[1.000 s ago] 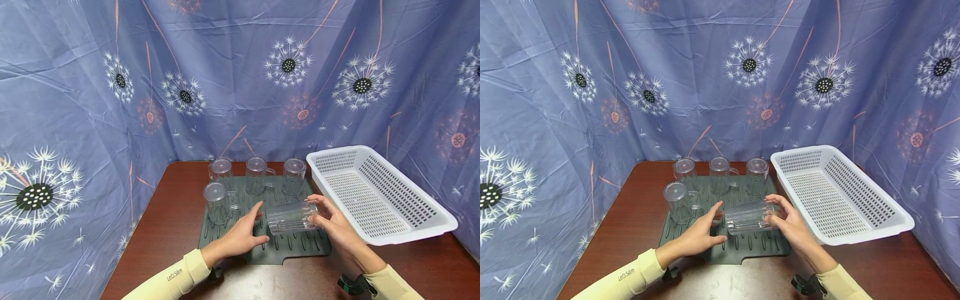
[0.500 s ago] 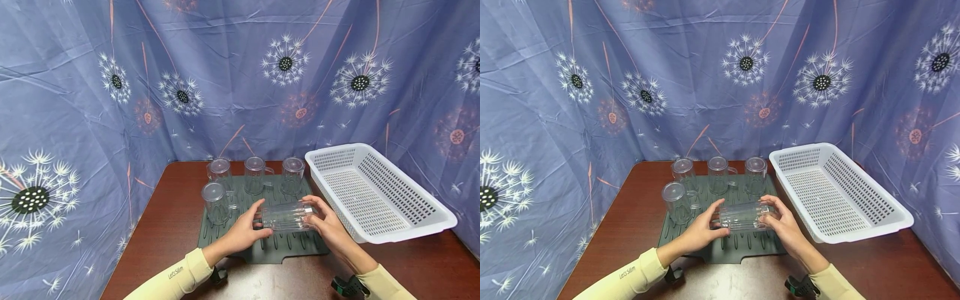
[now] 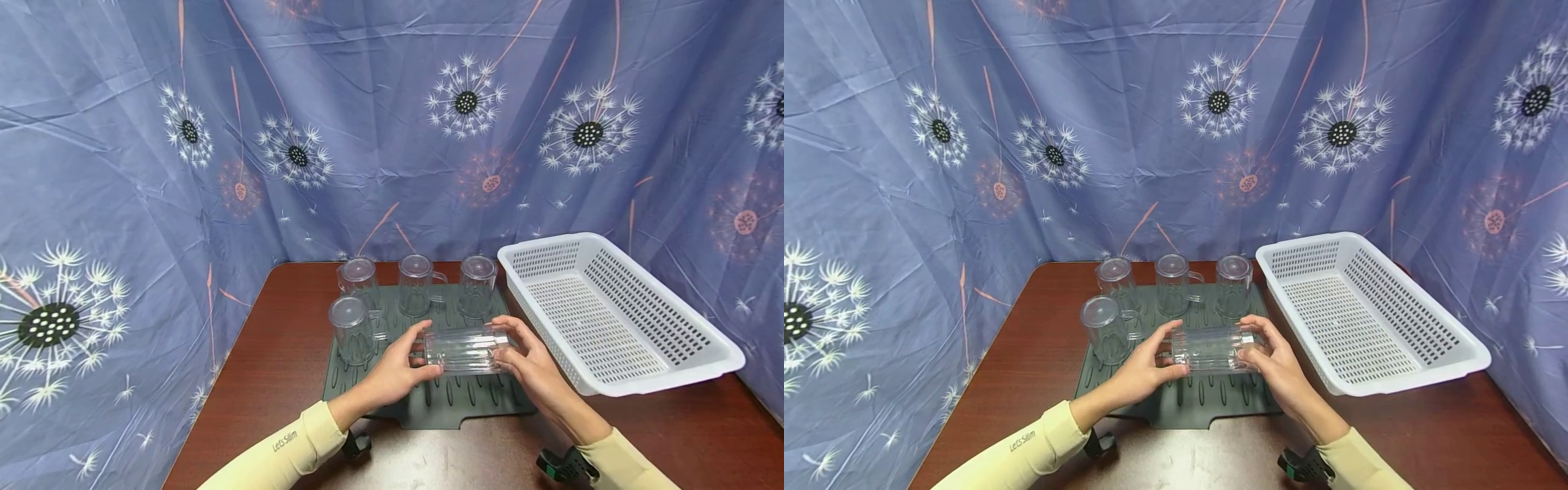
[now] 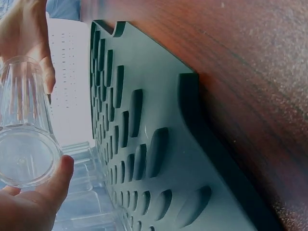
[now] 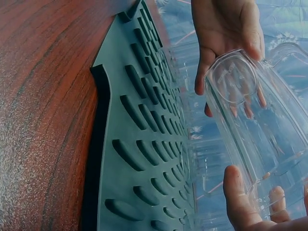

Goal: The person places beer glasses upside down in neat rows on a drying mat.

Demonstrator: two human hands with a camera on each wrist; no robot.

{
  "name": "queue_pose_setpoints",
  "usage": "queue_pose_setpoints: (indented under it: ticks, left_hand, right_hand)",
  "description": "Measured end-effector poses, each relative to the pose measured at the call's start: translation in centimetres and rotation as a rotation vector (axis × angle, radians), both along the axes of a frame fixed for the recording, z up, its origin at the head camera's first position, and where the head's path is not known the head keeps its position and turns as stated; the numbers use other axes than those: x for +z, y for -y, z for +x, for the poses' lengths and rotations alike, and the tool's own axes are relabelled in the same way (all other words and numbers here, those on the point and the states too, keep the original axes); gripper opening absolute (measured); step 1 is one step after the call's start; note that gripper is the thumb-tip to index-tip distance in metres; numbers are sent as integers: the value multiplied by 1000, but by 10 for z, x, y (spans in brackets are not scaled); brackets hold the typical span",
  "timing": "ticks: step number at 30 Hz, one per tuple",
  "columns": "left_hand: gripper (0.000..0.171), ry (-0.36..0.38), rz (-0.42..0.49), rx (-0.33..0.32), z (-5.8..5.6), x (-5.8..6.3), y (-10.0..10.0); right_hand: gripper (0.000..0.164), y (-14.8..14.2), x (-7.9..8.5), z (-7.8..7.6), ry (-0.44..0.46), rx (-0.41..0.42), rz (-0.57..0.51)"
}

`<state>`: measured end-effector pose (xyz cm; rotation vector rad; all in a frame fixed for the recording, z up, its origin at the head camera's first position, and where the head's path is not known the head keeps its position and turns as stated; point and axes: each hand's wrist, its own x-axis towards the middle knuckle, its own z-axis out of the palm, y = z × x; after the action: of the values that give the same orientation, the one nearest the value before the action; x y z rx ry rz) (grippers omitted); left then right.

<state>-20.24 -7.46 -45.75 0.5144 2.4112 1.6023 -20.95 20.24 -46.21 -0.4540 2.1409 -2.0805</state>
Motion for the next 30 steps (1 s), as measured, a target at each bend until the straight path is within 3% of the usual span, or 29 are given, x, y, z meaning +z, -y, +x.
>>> queue_pose_setpoints:
  ticks: [12,23,30]
  left_hand:
    - [70,-77,63,4,-4,1,3]
    - [73,-141,62,-34,-12,20,7]
    - [74,-198,-19,-69,-17,35,10]
  right_hand:
    - [54,-3,1,-3,1,144,-75]
    - [55,-8,3,-3,18,148,16]
    - [58,-11,1,-4,40,201,13]
